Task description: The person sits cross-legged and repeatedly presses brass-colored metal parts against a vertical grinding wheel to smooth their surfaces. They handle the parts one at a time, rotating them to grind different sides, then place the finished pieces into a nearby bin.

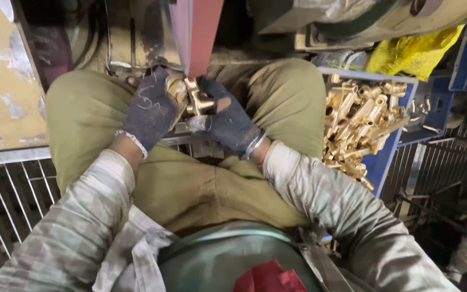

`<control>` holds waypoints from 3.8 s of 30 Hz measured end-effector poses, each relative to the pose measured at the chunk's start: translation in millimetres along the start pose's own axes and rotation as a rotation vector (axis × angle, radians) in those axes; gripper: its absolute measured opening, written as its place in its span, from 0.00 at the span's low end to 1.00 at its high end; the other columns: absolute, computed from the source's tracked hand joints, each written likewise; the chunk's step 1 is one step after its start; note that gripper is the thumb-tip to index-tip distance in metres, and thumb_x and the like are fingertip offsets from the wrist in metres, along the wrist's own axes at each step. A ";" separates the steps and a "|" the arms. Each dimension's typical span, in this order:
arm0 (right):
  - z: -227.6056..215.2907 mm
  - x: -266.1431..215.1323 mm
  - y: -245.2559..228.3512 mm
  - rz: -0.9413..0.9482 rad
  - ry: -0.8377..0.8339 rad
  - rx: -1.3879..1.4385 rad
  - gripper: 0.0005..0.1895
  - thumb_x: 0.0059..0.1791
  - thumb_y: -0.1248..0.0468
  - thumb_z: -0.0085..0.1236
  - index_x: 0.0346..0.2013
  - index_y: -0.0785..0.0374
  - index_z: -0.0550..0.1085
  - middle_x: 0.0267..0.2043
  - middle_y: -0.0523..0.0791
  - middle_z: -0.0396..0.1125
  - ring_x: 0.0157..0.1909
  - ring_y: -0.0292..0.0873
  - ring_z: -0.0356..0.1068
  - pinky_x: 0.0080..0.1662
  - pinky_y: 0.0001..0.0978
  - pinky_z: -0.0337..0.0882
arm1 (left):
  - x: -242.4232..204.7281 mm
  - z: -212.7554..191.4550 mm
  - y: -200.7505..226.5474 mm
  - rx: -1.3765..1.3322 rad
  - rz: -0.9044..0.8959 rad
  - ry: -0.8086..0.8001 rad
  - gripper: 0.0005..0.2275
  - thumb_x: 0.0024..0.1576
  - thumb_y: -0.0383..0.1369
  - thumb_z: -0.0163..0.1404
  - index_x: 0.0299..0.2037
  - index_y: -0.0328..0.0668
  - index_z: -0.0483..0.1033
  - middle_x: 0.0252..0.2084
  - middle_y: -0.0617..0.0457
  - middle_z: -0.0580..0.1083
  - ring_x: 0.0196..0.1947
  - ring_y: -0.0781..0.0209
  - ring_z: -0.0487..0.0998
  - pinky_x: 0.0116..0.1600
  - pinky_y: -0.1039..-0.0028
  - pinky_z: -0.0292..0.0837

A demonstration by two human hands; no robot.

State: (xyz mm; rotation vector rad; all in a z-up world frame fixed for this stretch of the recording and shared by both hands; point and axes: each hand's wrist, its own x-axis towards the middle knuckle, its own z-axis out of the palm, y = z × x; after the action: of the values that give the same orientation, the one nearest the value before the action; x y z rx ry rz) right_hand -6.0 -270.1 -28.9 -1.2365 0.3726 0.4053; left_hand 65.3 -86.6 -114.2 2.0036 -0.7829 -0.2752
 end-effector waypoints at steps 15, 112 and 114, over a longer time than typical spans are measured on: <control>0.6 7.8 -11.9 0.147 -0.033 0.251 0.23 0.45 0.70 0.66 0.53 0.72 0.73 0.45 0.47 0.73 0.45 0.39 0.74 0.48 0.32 0.76 | 1.9 14.8 -28.4 0.455 0.121 -0.086 0.05 0.47 0.24 0.54 0.32 0.32 0.81 0.49 0.31 0.75 0.52 0.34 0.74 0.57 0.53 0.70; -5.2 -107.9 -59.4 -0.216 -0.174 -0.175 0.40 0.51 0.59 0.68 0.72 0.68 0.60 0.68 0.48 0.64 0.68 0.44 0.66 0.68 0.38 0.68 | -42.1 -65.0 125.2 -0.720 -0.278 -0.004 0.13 0.64 0.31 0.49 0.54 0.32 0.76 0.47 0.46 0.78 0.47 0.55 0.79 0.54 0.67 0.75; -5.6 -121.8 -66.0 -0.180 -0.275 -0.025 0.38 0.52 0.61 0.67 0.73 0.69 0.61 0.69 0.49 0.65 0.70 0.44 0.67 0.70 0.37 0.68 | -47.7 -73.9 140.1 -0.344 -0.107 0.056 0.12 0.63 0.29 0.51 0.55 0.33 0.75 0.49 0.46 0.78 0.49 0.55 0.80 0.57 0.67 0.74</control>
State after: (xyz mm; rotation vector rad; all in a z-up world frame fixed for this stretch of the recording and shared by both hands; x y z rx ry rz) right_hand -80.0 -305.2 83.0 -1.2086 0.0214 0.4195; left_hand 5.8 -55.9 37.0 1.7217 -0.5520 -0.3871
